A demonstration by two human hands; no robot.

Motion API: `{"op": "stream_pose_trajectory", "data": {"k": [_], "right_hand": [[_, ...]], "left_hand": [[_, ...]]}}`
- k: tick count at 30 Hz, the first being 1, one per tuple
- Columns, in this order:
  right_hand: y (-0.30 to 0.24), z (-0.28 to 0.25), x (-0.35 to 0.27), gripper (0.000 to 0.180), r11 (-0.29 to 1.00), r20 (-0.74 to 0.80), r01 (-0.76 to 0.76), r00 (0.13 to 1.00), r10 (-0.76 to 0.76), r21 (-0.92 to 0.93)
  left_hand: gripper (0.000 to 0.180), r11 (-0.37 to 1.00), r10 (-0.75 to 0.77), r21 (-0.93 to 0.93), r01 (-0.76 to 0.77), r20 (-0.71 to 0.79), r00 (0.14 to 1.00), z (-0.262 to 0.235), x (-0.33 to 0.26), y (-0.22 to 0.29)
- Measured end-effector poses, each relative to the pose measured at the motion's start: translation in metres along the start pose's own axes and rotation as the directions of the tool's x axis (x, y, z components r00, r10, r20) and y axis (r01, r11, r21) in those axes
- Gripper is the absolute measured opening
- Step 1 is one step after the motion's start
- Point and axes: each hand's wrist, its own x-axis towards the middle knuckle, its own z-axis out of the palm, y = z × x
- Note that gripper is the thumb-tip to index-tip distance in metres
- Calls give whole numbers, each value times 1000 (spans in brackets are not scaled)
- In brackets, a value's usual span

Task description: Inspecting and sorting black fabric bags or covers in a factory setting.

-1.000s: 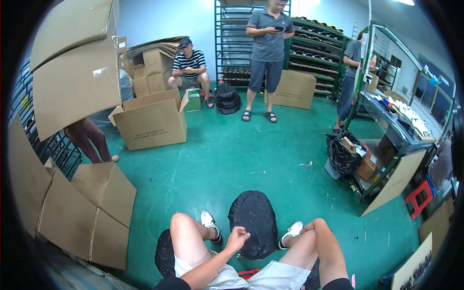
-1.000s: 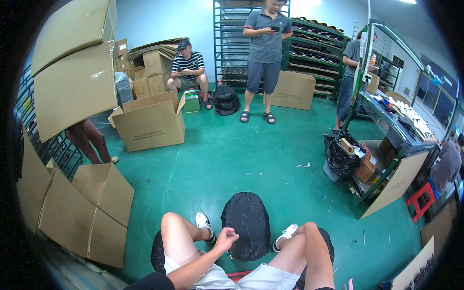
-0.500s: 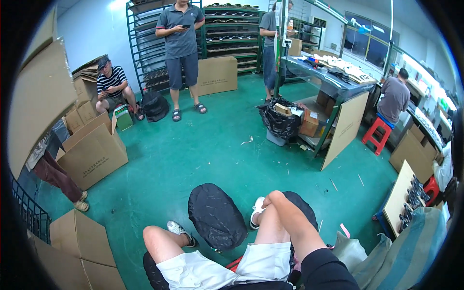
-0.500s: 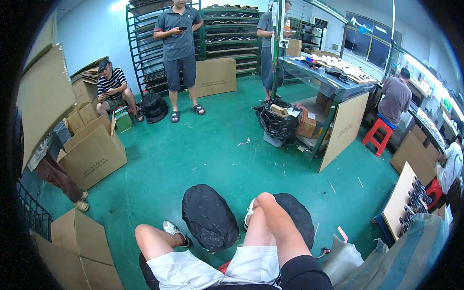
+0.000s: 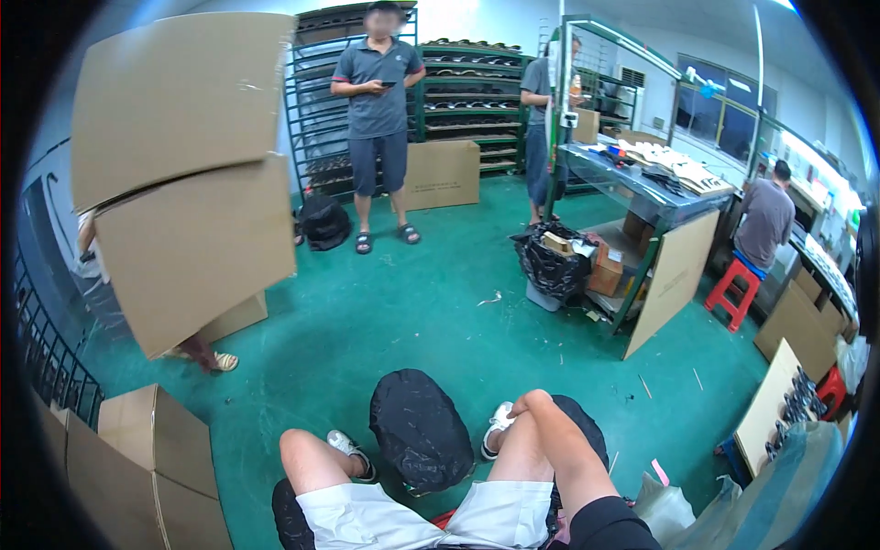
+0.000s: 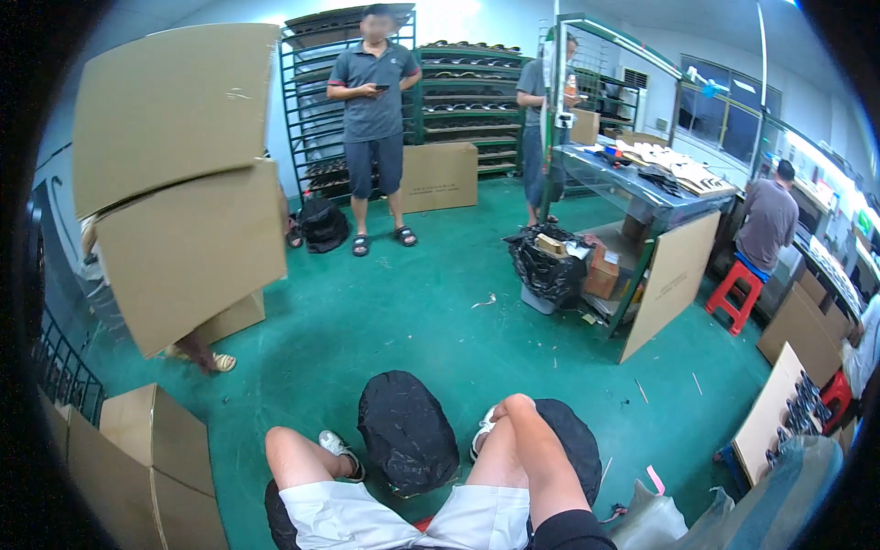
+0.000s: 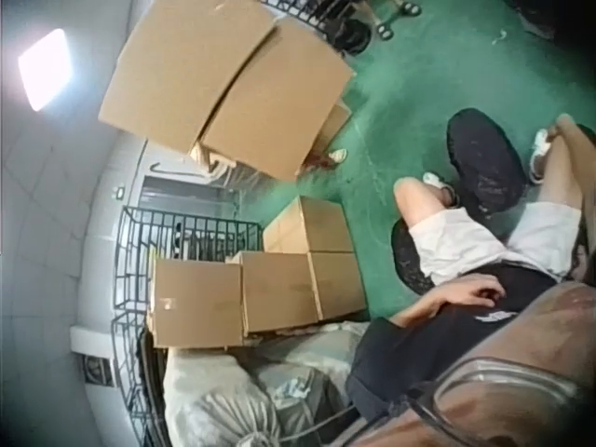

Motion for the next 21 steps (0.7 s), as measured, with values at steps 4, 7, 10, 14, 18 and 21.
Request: {"op": "stream_pose_trajectory", "data": {"k": [4, 7, 10, 14, 18, 21], "right_hand": [[-11, -1, 21, 68, 999, 19, 34, 999, -33, -42], [-4, -2, 40, 72, 996, 67, 84, 994, -82, -34], [-2, -2, 51, 73, 992, -39, 55, 997, -60, -115], [-19, -4, -3, 79, 985, -30, 102, 994, -107, -136], [11, -2, 35, 76, 996, -49, 65, 996, -69, -63], [1, -3, 35, 77, 998, -17, 44, 999, -44, -36]], "left_hand": [[22, 998, 53, 38, -53, 13, 999, 4, 0, -18], [20, 999, -20, 35, 18, 60, 998, 2, 0, -33], [21, 989, -145, -4, 145, 47, 988, 1, -1, -31], [26, 996, 16, 91, -12, -39, 999, 7, -6, -19], [25, 984, 46, 176, -39, -32, 998, 11, 2, -38], [24, 985, -1, 174, 2, -4, 1000, 11, 1, -33]]}}
